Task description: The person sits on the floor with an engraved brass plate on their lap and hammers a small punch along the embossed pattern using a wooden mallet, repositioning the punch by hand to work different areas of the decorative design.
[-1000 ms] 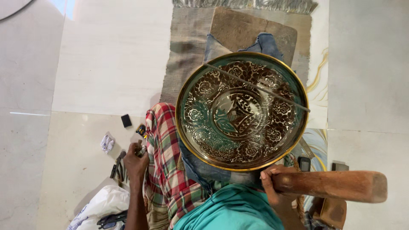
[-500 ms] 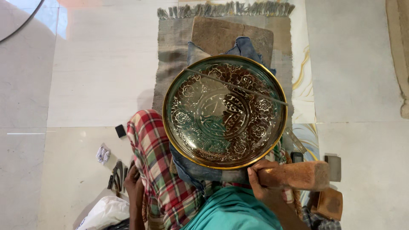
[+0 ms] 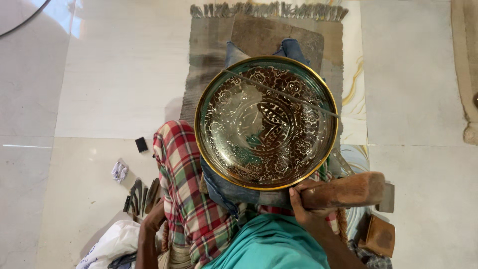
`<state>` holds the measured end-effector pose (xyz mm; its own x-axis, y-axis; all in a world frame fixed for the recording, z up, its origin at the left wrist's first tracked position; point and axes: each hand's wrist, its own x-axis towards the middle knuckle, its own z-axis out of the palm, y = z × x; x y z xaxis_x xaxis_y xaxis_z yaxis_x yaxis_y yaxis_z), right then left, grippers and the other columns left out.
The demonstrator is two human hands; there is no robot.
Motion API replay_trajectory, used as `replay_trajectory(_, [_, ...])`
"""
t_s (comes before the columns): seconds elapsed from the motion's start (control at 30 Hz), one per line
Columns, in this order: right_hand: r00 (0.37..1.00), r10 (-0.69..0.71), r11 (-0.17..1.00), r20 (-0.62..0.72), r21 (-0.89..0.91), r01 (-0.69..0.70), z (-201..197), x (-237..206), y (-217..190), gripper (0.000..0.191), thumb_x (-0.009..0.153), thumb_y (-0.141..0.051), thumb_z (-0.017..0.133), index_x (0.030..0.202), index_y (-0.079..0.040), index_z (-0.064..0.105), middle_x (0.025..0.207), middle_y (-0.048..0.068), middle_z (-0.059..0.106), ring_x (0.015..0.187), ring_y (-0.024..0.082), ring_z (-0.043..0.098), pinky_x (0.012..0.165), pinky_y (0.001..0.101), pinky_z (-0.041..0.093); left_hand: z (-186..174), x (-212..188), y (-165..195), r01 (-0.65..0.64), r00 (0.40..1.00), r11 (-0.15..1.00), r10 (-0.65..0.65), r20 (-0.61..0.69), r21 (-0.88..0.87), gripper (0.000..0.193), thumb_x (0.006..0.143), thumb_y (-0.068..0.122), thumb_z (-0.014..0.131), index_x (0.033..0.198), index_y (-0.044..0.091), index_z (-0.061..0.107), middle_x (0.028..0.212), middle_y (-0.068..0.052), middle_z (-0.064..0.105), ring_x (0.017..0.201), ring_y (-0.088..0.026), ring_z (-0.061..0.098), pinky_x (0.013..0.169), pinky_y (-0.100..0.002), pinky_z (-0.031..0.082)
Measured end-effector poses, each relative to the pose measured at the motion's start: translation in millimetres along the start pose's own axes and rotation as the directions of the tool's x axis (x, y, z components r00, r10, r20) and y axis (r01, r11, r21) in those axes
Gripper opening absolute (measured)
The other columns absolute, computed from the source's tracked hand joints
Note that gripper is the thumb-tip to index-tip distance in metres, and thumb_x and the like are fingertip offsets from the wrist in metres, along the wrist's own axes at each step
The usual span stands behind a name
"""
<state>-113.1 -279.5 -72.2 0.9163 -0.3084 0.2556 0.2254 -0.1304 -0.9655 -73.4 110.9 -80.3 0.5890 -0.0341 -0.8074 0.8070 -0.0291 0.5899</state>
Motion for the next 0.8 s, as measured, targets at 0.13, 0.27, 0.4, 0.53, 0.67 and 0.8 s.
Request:
replay_trajectory(0.13, [1.0,-0.028,1.0,0.011,-0.005,0.029,0.2,-1.3,-4.0,0.032,0.089,0.007,0.071,0.112,-0.006,0.053,0.102,0.004,0.062,0.093,0.012,0.061,0.086,0.0234,0.05,6.4,3.9,-2.6,-0.126,0.964,0.94,0.191,-0.185,0.317,0.041,0.096,0.021,0.055,0.132,0.003,0.064,0.118,-0.021,0.067,0.103,-0.036,0.064,0.086,-0.044,0.051])
replay_trajectory(0.27, [0.994,0.105,0.994,-0.043,-0.018,-0.105,-4.2,-9.1,-5.8,0.029,0.089,0.009,0.072,0.109,-0.005,0.056,0.101,0.007,0.063,0.09,0.013,0.062,0.081,0.0251,0.052,24.1,-3.1,-10.4,-0.099,0.793,0.784,0.435,-0.427,0.613,0.037,0.099,0.02,0.049,0.125,0.002,0.069,0.103,-0.03,0.07,0.094,-0.047,0.067,0.082,-0.05,0.052])
replay_trajectory(0.4, [0.987,0.141,0.99,-0.082,0.015,-0.14,-13.3,-16.7,-9.7,0.033,0.092,0.007,0.072,0.112,-0.007,0.05,0.096,0.006,0.063,0.084,0.012,0.061,0.076,0.0246,0.052,49.3,-21.5,-11.4,0.059,0.599,0.672,0.567,-0.565,0.738,0.029,0.102,0.022,0.056,0.115,0.001,0.071,0.096,-0.031,0.07,0.087,-0.048,0.067,0.076,-0.053,0.051])
replay_trajectory(0.53, [0.985,0.168,0.985,-0.047,-0.029,-0.169,-22.9,-20.5,-17.5,0.039,0.092,0.007,0.07,0.116,-0.008,0.044,0.1,0.008,0.063,0.085,0.014,0.064,0.078,0.0269,0.054,58.1,-34.2,4.2,-0.077,0.444,0.815,0.544,-0.712,0.574,0.023,0.102,0.019,0.058,0.115,0.009,0.073,0.077,-0.02,0.072,0.069,-0.034,0.068,0.065,-0.048,0.049])
replay_trajectory(0.67, [0.991,0.132,0.984,0.006,-0.12,-0.131,-27.0,-21.8,-21.6,0.039,0.092,0.009,0.068,0.116,-0.008,0.042,0.096,0.01,0.062,0.082,0.015,0.062,0.076,0.0283,0.053,49.1,-25.9,36.1,-0.444,0.606,0.846,0.526,-0.597,0.296,0.015,0.107,0.015,0.059,0.105,0.0,0.061,0.09,-0.012,0.064,0.079,-0.022,0.057,0.072,-0.038,0.047])
replay_trajectory(0.8, [0.993,0.101,0.99,0.062,-0.107,-0.094,-30.6,-22.0,-21.4,0.036,0.094,0.008,0.064,0.116,-0.008,0.039,0.094,0.009,0.062,0.081,0.015,0.062,0.074,0.0289,0.054,74.7,-40.7,64.1,-0.792,0.609,0.596,0.786,-0.106,-0.13,0.024,0.101,0.0,0.055,0.125,0.002,0.053,0.107,-0.005,0.061,0.097,-0.015,0.059,0.085,-0.032,0.053])
